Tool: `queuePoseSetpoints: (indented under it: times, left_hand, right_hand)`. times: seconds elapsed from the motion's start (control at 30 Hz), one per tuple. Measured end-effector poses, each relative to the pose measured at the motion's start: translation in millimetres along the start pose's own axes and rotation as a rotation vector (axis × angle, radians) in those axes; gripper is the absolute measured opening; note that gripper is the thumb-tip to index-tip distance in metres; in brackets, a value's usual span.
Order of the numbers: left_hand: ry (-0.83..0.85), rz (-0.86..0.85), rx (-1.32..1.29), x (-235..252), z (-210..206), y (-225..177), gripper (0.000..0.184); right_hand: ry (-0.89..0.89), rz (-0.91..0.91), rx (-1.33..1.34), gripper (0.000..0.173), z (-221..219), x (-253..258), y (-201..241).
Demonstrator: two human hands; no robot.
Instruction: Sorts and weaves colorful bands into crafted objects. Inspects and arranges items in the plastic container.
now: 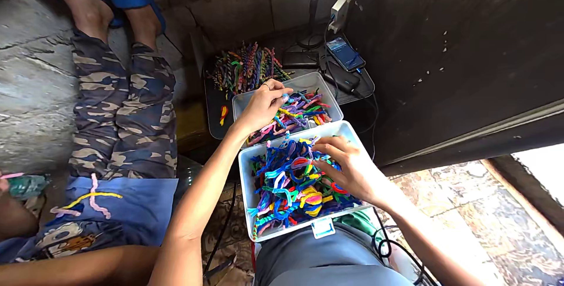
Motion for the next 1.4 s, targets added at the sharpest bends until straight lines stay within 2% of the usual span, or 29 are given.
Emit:
queuePoseSetpoints:
  times: [0.13,0.23,0.37,0.57,0.63,0.7,0.8,0.9,0.97,1.07,1.13,1.2,1.27,1.33,1.4]
  left_hand:
    - [-0.161,0.030,-0.481,-26,17,-47,0.019]
    - [-0.251,0.012,-0.618,-47,19,-74,0.013]
    - [-0.328,-0.024,-0.640,-66,22,-88,0.013]
    - [-0.449,-0.062,-0.532,-88,20,-89,0.011]
    - [-0.525,-0.106,-0.510,-94,26,-90,0.011]
    - [-0.565,-0.170,-0.510,-102,34,-90,0.013]
    - [-0.432,-0.341,-0.499,-110,35,-102,0.010]
    - [-0.182,-0.389,-0.615,-116,17,-108,0.012]
    - [-0.080,-0.315,-0.745,-115,9,-102,0.027]
    - [-0.117,0.002,-0.896,-106,1,-84,0.044]
    - [-0.059,0.225,-0.997,-100,-11,-79,0.042]
    - [0.035,0.378,-1.171,-99,-26,-82,0.038]
    - [0.022,0.507,-1.313,-101,-36,-84,0.034]
    - [-0.032,0.570,-1.398,-102,-40,-82,0.032]
    - [-0.093,0.521,-1.337,-101,-35,-79,0.030]
  right_hand:
    - [-0.221,0.006,0.045,0.029,30,33,20]
    - [-0.316,-0.014,0.077,0.025,43,49,29]
    - [-0.202,-0.140,0.381,0.008,34,53,24]
    - [-0.133,-0.159,0.471,0.010,14,44,24]
    - [-0.151,-0.243,0.673,0.004,12,44,16]
    - [-0.214,-0.376,0.913,0.010,15,45,2]
    - [-0.331,-0.557,1.121,0.019,21,45,-13]
    - [-0.353,-0.536,1.147,0.018,19,43,-10]
    - [-0.352,-0.440,1.131,0.015,23,44,-5]
    - [-0.318,-0.312,1.090,0.012,28,46,5]
    - [-0.303,-0.252,1.064,0.011,29,46,10]
    - [-0.306,-0.200,1.014,0.010,30,45,12]
    - [-0.325,-0.160,0.959,0.010,33,44,12]
    - [-0.332,-0.133,0.919,0.011,36,42,11]
    - [-0.338,-0.115,0.864,0.010,36,40,12]
Point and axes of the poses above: each hand's wrist, its own x-axis towards the middle knuckle, its own z-axis out of the back of the hand, y = z × x, the point moved 8 cm from there along x, towards the middle knuckle, and after that the axes turned 11 degrees about -y, right-handed, at the moved point
